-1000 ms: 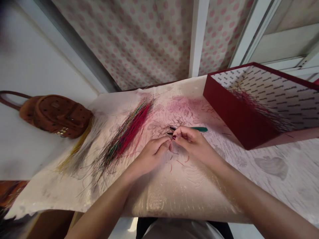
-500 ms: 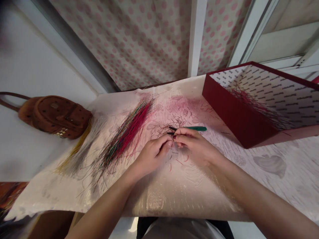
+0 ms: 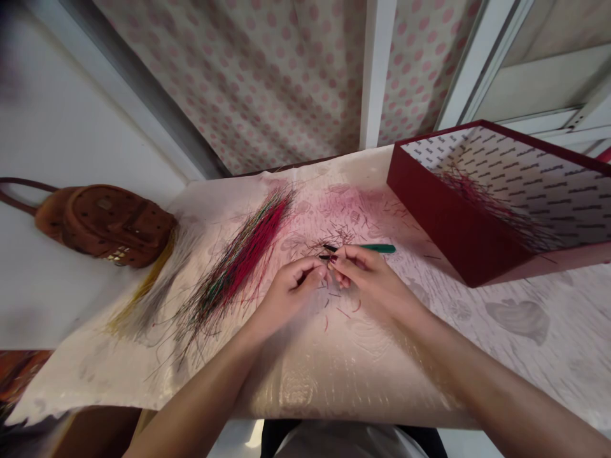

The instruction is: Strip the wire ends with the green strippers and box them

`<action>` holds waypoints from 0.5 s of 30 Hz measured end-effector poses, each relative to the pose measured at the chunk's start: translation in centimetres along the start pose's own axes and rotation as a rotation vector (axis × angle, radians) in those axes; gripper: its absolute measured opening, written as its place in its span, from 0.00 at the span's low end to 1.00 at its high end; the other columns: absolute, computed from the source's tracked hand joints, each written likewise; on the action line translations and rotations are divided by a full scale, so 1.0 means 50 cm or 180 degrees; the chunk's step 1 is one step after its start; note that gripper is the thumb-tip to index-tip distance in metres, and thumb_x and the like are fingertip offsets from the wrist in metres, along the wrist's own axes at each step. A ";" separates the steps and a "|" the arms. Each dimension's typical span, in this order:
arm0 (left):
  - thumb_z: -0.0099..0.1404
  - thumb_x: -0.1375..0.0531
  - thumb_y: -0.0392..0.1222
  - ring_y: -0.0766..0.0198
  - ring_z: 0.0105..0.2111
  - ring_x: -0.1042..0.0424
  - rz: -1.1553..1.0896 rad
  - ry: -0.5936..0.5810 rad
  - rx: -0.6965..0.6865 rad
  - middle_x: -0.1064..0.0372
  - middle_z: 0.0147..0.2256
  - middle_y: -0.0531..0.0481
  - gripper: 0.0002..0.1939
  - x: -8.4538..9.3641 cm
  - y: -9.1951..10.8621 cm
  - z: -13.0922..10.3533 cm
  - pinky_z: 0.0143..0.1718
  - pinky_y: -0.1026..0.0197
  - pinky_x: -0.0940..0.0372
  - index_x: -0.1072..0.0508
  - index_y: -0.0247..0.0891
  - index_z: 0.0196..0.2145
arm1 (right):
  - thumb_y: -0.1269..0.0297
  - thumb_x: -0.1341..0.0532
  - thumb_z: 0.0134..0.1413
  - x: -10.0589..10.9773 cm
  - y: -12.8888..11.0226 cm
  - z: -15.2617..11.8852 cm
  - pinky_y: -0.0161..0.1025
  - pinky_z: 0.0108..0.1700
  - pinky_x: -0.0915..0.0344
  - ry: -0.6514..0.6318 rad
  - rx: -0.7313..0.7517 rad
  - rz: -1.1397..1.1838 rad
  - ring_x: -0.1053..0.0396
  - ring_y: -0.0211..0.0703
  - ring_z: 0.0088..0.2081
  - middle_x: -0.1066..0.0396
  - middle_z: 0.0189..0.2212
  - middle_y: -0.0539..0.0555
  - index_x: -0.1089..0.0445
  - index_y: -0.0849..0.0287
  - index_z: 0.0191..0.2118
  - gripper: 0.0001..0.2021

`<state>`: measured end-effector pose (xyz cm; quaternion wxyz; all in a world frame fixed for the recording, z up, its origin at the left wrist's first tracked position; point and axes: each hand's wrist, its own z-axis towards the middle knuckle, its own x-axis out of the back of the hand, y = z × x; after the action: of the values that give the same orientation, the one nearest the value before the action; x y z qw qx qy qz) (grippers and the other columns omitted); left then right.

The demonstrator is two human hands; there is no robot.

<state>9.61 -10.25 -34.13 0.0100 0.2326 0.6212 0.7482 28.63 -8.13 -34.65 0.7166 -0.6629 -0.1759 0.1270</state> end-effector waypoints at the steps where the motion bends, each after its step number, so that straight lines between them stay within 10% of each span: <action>1: 0.73 0.47 0.44 0.64 0.35 0.31 -0.0210 0.0024 0.0089 0.29 0.33 0.49 0.13 0.001 0.002 0.001 0.38 0.62 0.39 0.27 0.36 0.34 | 0.60 0.41 0.65 -0.001 -0.002 -0.003 0.40 0.32 0.39 0.0101 0.0131 -0.0227 0.36 0.40 0.29 0.32 0.27 0.50 0.32 0.56 0.31 0.10; 15: 0.66 0.37 0.52 0.73 0.18 0.63 -0.2075 -0.0218 0.1066 0.59 0.19 0.62 0.16 0.011 0.007 -0.003 0.19 0.64 0.64 0.30 0.37 0.29 | 0.70 0.43 0.68 -0.005 -0.001 -0.014 0.42 0.39 0.33 0.0406 0.1782 -0.2180 0.29 0.46 0.38 0.29 0.38 0.54 0.34 0.54 0.45 0.04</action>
<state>9.16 -10.29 -33.64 0.2304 0.0458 0.7759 0.5854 28.67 -8.87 -34.64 0.8786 -0.3535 -0.2994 -0.1160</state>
